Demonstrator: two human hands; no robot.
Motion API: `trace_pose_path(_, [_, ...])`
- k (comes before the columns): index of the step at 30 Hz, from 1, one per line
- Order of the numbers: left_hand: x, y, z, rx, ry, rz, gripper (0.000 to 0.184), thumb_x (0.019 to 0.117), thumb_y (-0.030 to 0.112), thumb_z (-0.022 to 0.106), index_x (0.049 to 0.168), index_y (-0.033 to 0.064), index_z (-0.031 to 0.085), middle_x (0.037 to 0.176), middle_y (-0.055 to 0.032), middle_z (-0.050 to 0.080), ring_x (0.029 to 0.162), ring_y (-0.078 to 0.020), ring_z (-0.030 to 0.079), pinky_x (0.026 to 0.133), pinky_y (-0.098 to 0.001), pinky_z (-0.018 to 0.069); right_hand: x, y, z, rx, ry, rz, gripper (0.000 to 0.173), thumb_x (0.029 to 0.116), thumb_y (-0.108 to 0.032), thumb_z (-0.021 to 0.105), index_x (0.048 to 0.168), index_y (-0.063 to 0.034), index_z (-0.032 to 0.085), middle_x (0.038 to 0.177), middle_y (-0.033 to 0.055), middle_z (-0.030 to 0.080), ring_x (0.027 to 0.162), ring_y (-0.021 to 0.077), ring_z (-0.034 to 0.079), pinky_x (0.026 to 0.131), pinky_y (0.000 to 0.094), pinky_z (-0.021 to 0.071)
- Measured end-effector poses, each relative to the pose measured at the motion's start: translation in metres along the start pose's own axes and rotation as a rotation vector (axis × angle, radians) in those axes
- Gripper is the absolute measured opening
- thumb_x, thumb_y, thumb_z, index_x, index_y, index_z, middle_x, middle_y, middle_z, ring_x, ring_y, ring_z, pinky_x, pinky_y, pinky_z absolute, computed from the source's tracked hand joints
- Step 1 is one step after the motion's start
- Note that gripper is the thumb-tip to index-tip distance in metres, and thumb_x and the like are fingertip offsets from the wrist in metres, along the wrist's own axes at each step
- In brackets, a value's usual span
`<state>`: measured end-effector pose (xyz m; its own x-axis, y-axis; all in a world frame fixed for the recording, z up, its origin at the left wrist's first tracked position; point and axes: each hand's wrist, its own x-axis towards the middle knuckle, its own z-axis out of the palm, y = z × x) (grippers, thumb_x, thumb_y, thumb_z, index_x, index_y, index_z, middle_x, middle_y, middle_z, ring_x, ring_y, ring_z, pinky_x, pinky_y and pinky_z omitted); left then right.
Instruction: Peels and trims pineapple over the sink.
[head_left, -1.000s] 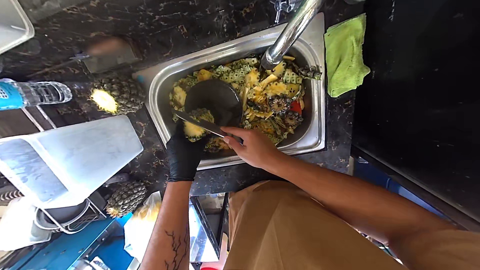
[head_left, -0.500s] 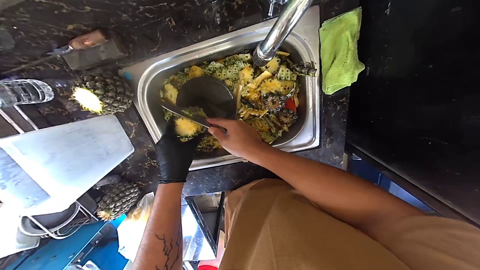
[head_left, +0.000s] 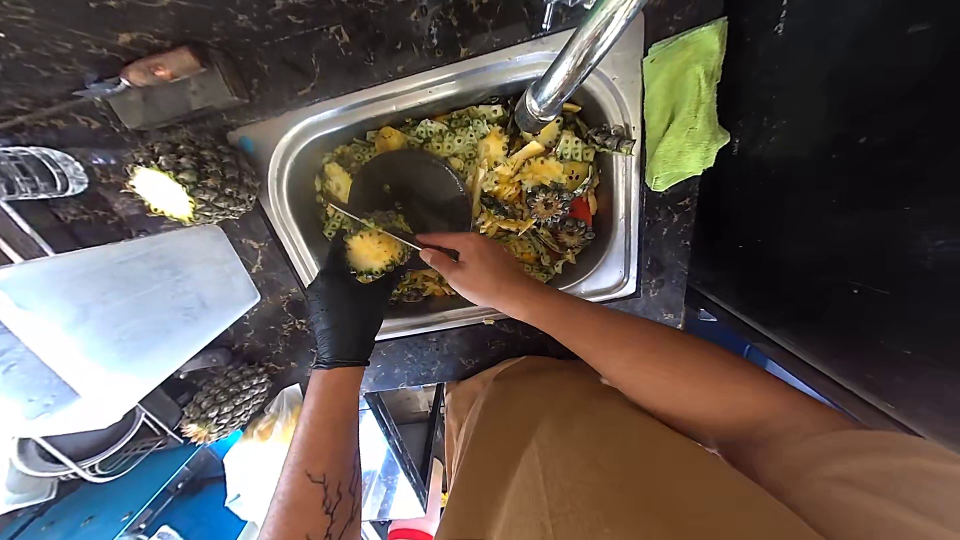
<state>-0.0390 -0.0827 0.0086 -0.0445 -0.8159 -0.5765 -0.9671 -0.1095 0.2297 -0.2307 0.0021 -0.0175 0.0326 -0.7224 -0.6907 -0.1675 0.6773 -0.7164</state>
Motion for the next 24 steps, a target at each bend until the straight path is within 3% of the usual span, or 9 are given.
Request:
trace_pose_path(3, [0.0, 0.002, -0.002, 0.029, -0.008, 0.001, 0.095, 0.0688, 0.038, 0.095, 0.15, 0.0249, 0.047, 0.117, -0.0171, 0.071, 0.106, -0.0372, 0.069, 0.09, -0.0663, 0.053, -0.006, 0.001, -0.001, 0.032, -0.008, 0.005, 0.039, 0.1079, -0.045, 0.049, 0.141, -0.0312, 0.064, 0.127, -0.0029, 0.071, 0.112, 0.0155, 0.069, 0.093, 0.0511, 0.0569])
trace_pose_path(7, [-0.001, 0.006, -0.004, 0.022, -0.015, -0.001, 0.095, 0.0705, 0.038, 0.094, 0.151, 0.0213, 0.047, 0.119, -0.0203, 0.069, 0.108, -0.0407, 0.068, 0.09, -0.0691, 0.051, -0.024, 0.015, -0.008, -0.01, -0.01, 0.103, 0.04, 0.1069, -0.049, 0.049, 0.143, -0.0361, 0.062, 0.12, 0.0001, 0.073, 0.099, 0.0189, 0.071, 0.084, 0.0515, 0.0571])
trace_pose_path(12, [-0.002, 0.005, -0.003, 0.001, -0.004, -0.002, 0.096, 0.0699, 0.036, 0.095, 0.151, 0.0218, 0.046, 0.119, -0.0184, 0.07, 0.107, -0.0381, 0.069, 0.09, -0.0671, 0.0525, 0.016, 0.004, 0.003, -0.01, -0.001, 0.01, 0.039, 0.1076, -0.046, 0.047, 0.14, -0.0321, 0.065, 0.127, -0.0037, 0.072, 0.115, 0.0153, 0.068, 0.094, 0.0529, 0.0563])
trace_pose_path(16, [-0.003, 0.006, -0.005, -0.013, -0.014, -0.003, 0.094, 0.0708, 0.031, 0.095, 0.151, 0.0192, 0.047, 0.118, -0.0201, 0.07, 0.106, -0.0399, 0.069, 0.089, -0.0681, 0.052, -0.004, 0.022, -0.002, 0.058, 0.002, 0.043, 0.038, 0.1072, -0.045, 0.05, 0.139, -0.0304, 0.065, 0.125, -0.0026, 0.072, 0.108, 0.015, 0.069, 0.091, 0.0504, 0.057])
trace_pose_path(20, [-0.002, 0.007, -0.004, -0.008, -0.003, -0.015, 0.093, 0.0692, 0.031, 0.095, 0.15, 0.0203, 0.049, 0.118, -0.0193, 0.07, 0.108, -0.0381, 0.069, 0.092, -0.0664, 0.0517, 0.025, 0.041, 0.008, 0.116, 0.006, -0.013, 0.038, 0.1069, -0.043, 0.052, 0.138, -0.027, 0.067, 0.13, -0.0033, 0.071, 0.117, 0.012, 0.067, 0.1, 0.0479, 0.0551])
trace_pose_path(24, [-0.005, 0.003, -0.003, -0.035, 0.01, 0.01, 0.093, 0.0701, 0.031, 0.094, 0.15, 0.021, 0.048, 0.117, -0.0191, 0.07, 0.106, -0.0376, 0.069, 0.091, -0.0656, 0.0528, 0.036, 0.044, 0.006, 0.125, -0.016, -0.006, 0.038, 0.1075, -0.042, 0.051, 0.137, -0.0261, 0.068, 0.131, -0.0016, 0.07, 0.12, 0.014, 0.066, 0.102, 0.0491, 0.053])
